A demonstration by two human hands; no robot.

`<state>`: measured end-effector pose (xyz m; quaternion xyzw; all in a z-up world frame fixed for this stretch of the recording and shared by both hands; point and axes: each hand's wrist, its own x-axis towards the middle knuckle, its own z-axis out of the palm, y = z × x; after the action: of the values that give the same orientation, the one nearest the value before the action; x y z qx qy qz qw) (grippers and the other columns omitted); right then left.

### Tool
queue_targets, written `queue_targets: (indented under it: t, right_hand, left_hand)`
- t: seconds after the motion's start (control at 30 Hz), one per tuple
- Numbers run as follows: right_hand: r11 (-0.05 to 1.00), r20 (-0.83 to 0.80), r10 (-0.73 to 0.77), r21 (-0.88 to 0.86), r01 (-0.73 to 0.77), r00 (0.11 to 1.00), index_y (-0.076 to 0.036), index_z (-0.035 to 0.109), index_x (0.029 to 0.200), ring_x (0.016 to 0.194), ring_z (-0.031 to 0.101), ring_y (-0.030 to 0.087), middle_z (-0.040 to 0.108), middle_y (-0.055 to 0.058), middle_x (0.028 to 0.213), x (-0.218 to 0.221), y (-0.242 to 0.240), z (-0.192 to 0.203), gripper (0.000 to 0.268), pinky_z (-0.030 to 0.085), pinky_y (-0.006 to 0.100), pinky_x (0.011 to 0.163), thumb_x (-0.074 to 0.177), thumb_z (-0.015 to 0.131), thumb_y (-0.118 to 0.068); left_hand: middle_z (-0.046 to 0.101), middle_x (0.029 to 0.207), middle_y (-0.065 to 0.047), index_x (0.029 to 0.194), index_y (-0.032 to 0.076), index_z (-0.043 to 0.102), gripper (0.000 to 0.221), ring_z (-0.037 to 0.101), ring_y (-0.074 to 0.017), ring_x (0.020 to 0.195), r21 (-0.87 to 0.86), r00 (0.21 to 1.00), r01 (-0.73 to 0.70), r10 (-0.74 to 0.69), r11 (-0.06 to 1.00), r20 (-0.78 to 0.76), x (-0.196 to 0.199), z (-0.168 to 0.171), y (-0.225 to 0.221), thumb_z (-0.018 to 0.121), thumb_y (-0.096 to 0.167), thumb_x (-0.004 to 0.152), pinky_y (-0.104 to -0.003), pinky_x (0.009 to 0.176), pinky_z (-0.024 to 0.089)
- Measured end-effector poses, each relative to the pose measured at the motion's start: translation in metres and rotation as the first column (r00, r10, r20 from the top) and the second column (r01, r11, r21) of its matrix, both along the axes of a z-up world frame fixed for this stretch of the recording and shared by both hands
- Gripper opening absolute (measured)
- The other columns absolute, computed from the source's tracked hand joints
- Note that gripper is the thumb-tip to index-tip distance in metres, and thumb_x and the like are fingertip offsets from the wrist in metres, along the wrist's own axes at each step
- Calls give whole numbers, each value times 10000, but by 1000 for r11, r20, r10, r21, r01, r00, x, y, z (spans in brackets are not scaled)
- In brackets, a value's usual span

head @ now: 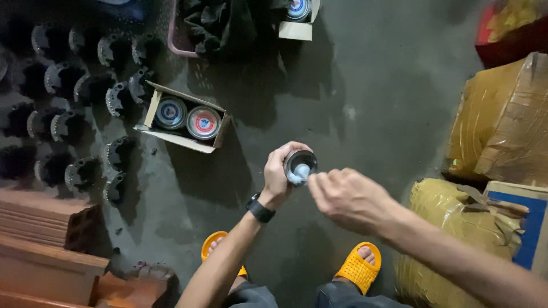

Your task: Mixing a grey paste or grease in a small metal container using a spatula.

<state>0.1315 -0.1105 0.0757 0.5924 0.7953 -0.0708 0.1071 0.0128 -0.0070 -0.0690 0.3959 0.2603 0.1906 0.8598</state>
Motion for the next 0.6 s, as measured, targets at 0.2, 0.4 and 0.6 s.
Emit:
queue_targets:
  t: [0.2,0.4,0.6]
  right_hand:
    - [999,187,-43,-24,48,981,29,645,864,537,642,186,633,91,654,19,8,11,174,511,319,465,810,626,-136]
    - [676,-223,-733,-344,652,643,-35,757,877,636,699,283,699,156,691,9,-19,-25,170,520,369,608,839,660,-169]
    - [305,-374,-927,-713,631,25,-3,787,906,644,679,383,680,198,672,21,-9,-22,218,501,415,515,911,660,-181]
  left_hand:
    - [685,852,-68,986,-20,697,455,624,-158,733,-350,982,157,-184,924,-47,7,-22,-24,386,297,1082,-314,647,522]
    - [744,1047,-146,974,-18,644,415,720,-163,892,858,994,14,82,513,-66,0,-26,-21,434,318,1099,-266,746,581]
    - [696,1030,-136,1151,-24,613,466,661,-204,942,328,972,-227,192,917,136,-4,35,-18,343,334,1024,-326,879,533]
